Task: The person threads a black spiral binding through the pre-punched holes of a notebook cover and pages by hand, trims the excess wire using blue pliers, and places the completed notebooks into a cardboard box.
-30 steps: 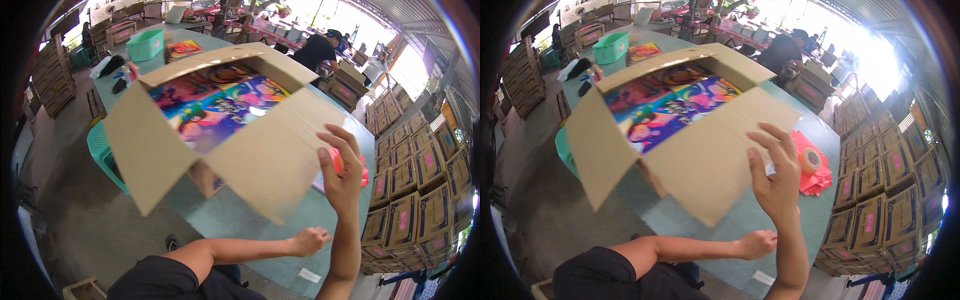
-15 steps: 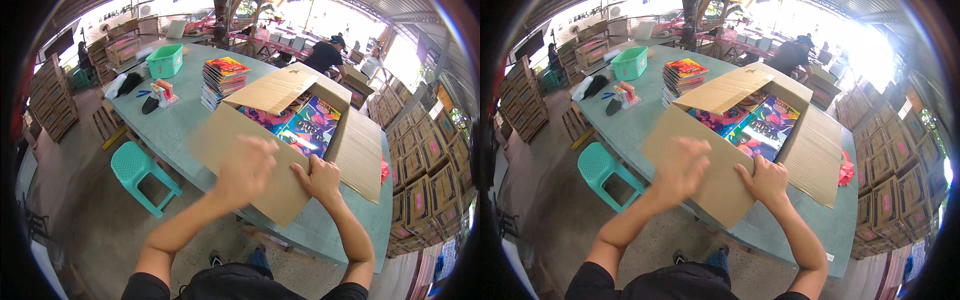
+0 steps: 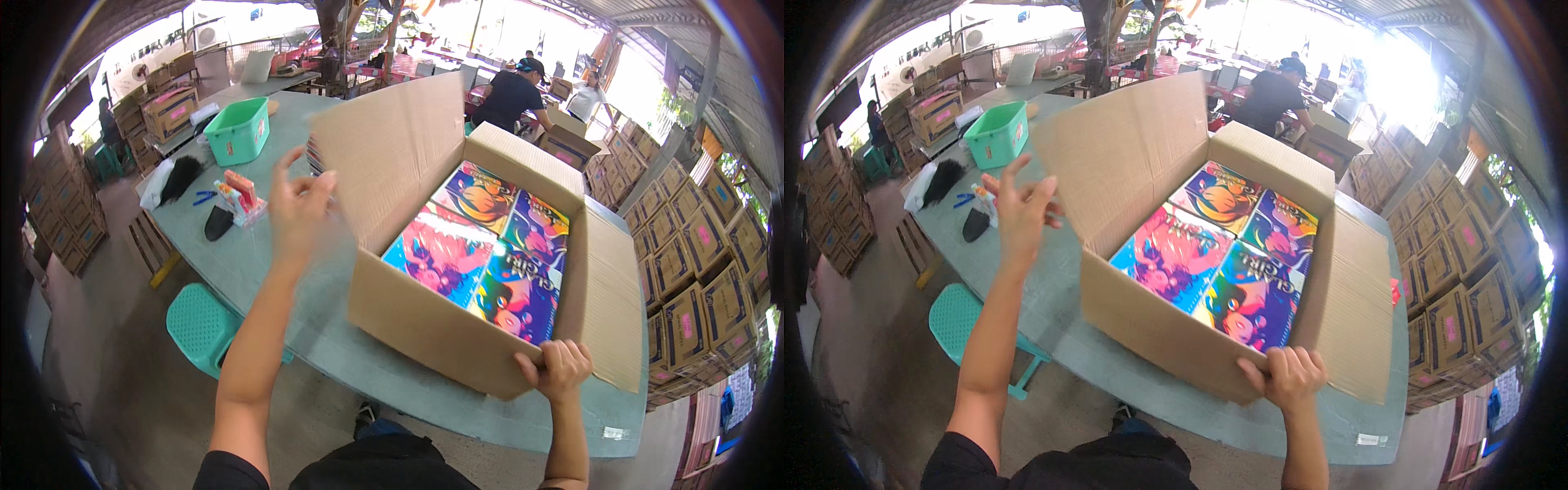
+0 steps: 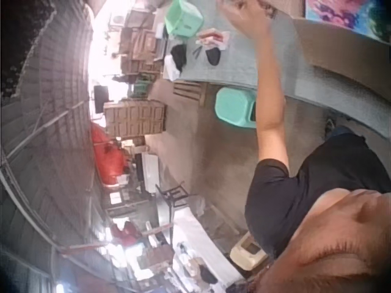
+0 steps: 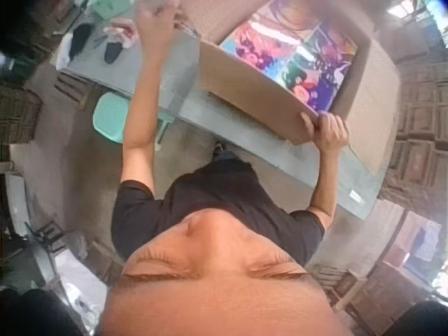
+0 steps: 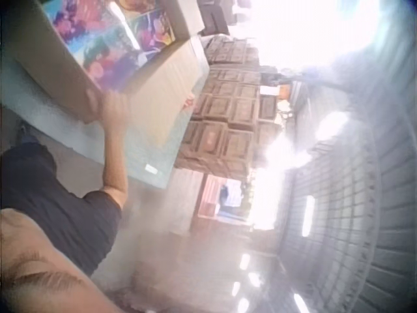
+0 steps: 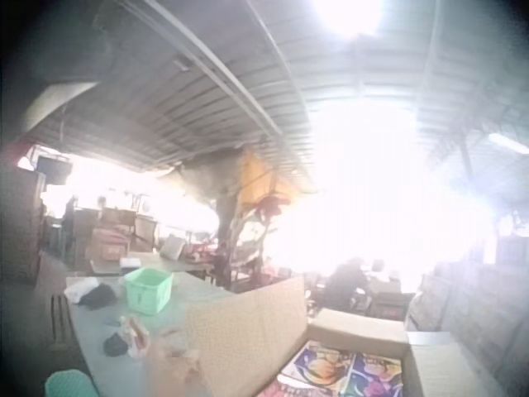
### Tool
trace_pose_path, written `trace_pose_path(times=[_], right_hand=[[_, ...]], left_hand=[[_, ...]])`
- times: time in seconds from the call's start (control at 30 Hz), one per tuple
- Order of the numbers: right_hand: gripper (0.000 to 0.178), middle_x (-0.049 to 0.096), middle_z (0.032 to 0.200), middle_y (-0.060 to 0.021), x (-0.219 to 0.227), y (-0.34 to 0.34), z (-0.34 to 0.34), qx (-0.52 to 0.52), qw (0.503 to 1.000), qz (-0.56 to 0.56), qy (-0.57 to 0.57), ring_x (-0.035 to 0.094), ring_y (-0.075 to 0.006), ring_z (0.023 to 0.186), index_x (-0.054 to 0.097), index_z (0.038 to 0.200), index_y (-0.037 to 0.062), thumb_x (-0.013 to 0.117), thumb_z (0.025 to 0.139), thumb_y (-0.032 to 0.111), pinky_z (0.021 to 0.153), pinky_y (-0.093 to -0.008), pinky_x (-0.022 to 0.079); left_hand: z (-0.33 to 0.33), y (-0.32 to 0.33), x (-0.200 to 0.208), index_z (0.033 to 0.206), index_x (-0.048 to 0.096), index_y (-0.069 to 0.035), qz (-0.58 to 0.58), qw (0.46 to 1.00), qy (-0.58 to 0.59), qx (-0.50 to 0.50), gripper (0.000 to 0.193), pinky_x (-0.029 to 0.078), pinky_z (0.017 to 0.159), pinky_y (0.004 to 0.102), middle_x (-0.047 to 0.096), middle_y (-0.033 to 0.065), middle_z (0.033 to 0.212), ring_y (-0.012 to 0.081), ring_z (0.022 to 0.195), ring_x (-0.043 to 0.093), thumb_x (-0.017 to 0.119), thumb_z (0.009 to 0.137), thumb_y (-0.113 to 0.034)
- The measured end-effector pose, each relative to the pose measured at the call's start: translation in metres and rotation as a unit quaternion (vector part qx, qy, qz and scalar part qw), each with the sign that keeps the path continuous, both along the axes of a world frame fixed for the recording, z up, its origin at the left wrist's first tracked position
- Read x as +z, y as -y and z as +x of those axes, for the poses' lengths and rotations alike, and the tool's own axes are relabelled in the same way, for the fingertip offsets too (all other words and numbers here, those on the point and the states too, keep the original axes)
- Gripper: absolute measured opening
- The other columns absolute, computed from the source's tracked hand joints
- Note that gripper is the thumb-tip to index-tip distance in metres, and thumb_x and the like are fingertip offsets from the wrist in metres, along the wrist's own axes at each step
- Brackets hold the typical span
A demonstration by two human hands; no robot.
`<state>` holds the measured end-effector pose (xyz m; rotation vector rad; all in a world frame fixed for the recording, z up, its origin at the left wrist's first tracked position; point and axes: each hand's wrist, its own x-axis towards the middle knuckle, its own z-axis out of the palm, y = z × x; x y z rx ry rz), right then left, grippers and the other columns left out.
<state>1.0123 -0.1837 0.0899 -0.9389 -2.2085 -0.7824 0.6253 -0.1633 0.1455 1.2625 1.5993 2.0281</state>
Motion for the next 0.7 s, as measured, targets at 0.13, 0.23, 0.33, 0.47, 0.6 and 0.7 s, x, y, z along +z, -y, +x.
trace_pose_path(times=[0.13, 0.23, 0.33, 0.47, 0.6, 0.7], right_hand=[[0.040, 0.043, 0.051, -0.0002, 0.023, 0.011, -0.018, -0.033, 0.985, -0.166, -0.038, 0.047, -0.0196, 0.049, 0.048, 0.061, 0.0112, 0.070, 0.073, 0.042, 0.049, -0.0350, 0.035], [0.040, 0.052, 0.061, -0.0044, 0.034, 0.018, -0.051, -0.053, 0.962, -0.267, -0.007, 0.053, -0.0246, 0.056, 0.056, 0.075, 0.0063, 0.070, 0.073, 0.044, 0.052, -0.0392, 0.038], [0.048, 0.053, 0.066, -0.0034, 0.030, 0.012, -0.089, 0.007, 0.982, -0.189, -0.007, 0.052, -0.0225, 0.056, 0.053, 0.082, 0.0079, 0.071, 0.070, 0.050, 0.051, -0.0373, 0.037], [0.054, 0.046, 0.060, -0.0011, 0.006, -0.009, -0.093, -0.012, 0.999, -0.048, 0.000, 0.046, -0.0181, 0.050, 0.048, 0.072, 0.0112, 0.076, 0.060, 0.055, 0.045, -0.0314, 0.032], [0.053, 0.042, 0.055, -0.0021, 0.007, -0.003, -0.093, -0.015, 0.991, -0.134, -0.012, 0.045, -0.0199, 0.048, 0.047, 0.068, 0.0111, 0.077, 0.059, 0.054, 0.045, -0.0327, 0.031], [0.052, 0.044, 0.056, -0.0030, 0.007, -0.008, -0.090, -0.031, 0.989, -0.141, -0.002, 0.046, -0.0211, 0.049, 0.048, 0.068, 0.0103, 0.078, 0.059, 0.052, 0.046, -0.0332, 0.031]], left_hand=[[-0.052, -0.032, -0.033, 0.123, 0.044, -0.002, -0.059, 0.978, 0.168, -0.111, 0.046, 0.051, 0.044, 0.0276, 0.063, 0.0095, 0.085, 0.0169, 0.067, 0.064, 0.060, 0.086, -0.023], [-0.039, -0.032, -0.057, 0.119, 0.046, -0.002, -0.153, 0.910, 0.287, -0.256, 0.047, 0.052, 0.042, 0.0302, 0.062, 0.0070, 0.083, 0.0163, 0.063, 0.064, 0.058, 0.087, -0.033], [-0.025, -0.033, -0.072, 0.105, 0.052, -0.005, -0.163, 0.877, 0.304, -0.333, 0.039, 0.048, 0.039, 0.0291, 0.061, 0.0060, 0.073, 0.0161, 0.055, 0.060, 0.052, 0.090, -0.041], [-0.009, -0.031, -0.087, 0.092, 0.054, -0.008, -0.162, 0.823, 0.430, -0.334, 0.037, 0.040, 0.037, 0.0265, 0.057, 0.0043, 0.065, 0.0143, 0.046, 0.052, 0.047, 0.093, -0.044], [-0.010, -0.027, -0.087, 0.091, 0.053, -0.008, -0.184, 0.788, 0.470, -0.353, 0.039, 0.040, 0.043, 0.0264, 0.057, 0.0041, 0.066, 0.0132, 0.048, 0.050, 0.045, 0.093, -0.046], [-0.019, -0.026, -0.087, 0.094, 0.053, -0.006, -0.189, 0.743, 0.478, -0.429, 0.041, 0.044, 0.050, 0.0272, 0.056, 0.0046, 0.069, 0.0145, 0.054, 0.053, 0.042, 0.095, -0.045]])
